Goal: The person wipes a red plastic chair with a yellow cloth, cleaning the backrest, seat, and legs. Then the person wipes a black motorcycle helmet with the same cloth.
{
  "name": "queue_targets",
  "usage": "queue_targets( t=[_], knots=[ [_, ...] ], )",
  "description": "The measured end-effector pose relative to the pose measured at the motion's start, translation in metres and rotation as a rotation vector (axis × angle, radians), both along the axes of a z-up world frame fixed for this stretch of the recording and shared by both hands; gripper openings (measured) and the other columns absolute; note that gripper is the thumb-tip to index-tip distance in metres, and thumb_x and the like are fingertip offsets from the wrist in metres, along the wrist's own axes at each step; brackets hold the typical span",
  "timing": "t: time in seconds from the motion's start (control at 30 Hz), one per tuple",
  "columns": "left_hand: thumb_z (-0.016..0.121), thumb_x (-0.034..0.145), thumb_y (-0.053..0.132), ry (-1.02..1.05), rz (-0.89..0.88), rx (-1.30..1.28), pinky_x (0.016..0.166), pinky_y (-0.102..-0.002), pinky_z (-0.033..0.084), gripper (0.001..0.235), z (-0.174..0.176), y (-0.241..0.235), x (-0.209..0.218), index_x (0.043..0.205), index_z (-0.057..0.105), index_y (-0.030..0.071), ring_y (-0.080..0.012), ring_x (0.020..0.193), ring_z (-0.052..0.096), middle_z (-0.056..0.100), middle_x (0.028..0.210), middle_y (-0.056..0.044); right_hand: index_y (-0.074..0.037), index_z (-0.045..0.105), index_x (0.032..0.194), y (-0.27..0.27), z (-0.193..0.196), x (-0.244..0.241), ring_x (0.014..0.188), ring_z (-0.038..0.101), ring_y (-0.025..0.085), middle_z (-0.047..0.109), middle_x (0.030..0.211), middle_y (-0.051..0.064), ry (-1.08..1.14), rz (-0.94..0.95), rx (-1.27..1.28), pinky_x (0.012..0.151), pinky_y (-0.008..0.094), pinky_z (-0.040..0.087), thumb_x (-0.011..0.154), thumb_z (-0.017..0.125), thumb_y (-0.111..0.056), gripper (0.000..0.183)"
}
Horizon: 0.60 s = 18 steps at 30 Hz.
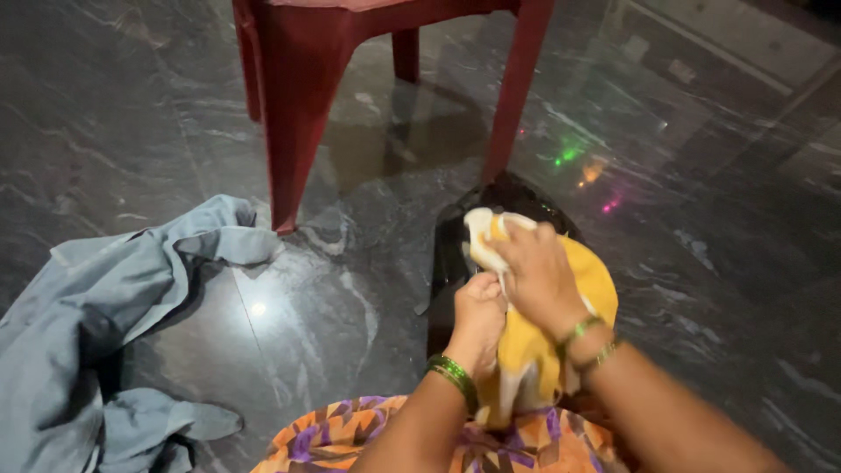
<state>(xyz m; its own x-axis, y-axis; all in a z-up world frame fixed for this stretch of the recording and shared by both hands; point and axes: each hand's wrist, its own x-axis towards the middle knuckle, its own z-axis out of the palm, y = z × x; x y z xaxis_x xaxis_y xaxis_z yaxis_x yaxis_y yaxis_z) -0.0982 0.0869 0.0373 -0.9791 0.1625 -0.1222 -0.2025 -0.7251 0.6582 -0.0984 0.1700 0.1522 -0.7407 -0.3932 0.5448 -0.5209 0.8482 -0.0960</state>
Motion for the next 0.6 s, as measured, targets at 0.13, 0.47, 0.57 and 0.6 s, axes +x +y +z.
queue_targets(
  t=[0.13,0.47,0.57,0.6],
  knots=[
    [0.050,0.087,-0.020,0.072,-0.007,-0.130,0.084,-0.028,0.055,0.041,-0.002,0.007,0.011,0.121,0.066,-0.004,-0.0149,0.097,0.068,0.072,0.111,-0.011,-0.010,0.069,0.122,0.018,-0.029,0.049,0.107,0.052,0.041,0.059,0.134,0.019,0.055,-0.037,-0.125,0.097,0.048,0.044,0.068,0.065,0.001,0.055],
    [0.062,0.094,-0.007,-0.105,-0.028,-0.143,0.081,-0.031,0.058,0.025,0.021,-0.014,0.013,0.117,0.067,-0.004,-0.0195,0.090,0.070,0.073,0.103,-0.014,-0.003,0.067,0.124,0.049,-0.024,0.000,0.116,0.050,0.042,0.059,0.136,0.019,0.118,-0.143,-0.247,0.103,0.048,0.042,0.072,0.064,-0.003,0.052],
    [0.056,0.086,-0.012,-0.064,-0.001,-0.131,0.079,-0.032,0.059,0.036,0.028,-0.032,0.010,0.119,0.067,-0.004,-0.0207,0.091,0.072,0.076,0.107,-0.014,-0.005,0.067,0.117,0.021,-0.040,0.054,0.111,0.049,0.041,0.058,0.125,0.021,0.139,-0.008,-0.197,0.100,0.050,0.041,0.075,0.074,-0.018,0.044],
    [0.058,0.088,-0.009,-0.095,-0.005,-0.114,0.079,-0.032,0.059,0.034,0.029,-0.037,0.009,0.120,0.066,-0.004,-0.0206,0.092,0.072,0.076,0.108,-0.014,-0.007,0.066,0.115,0.013,-0.042,0.066,0.112,0.050,0.039,0.059,0.126,0.020,0.146,0.033,-0.212,0.100,0.049,0.041,0.078,0.076,-0.022,0.041]
  ],
)
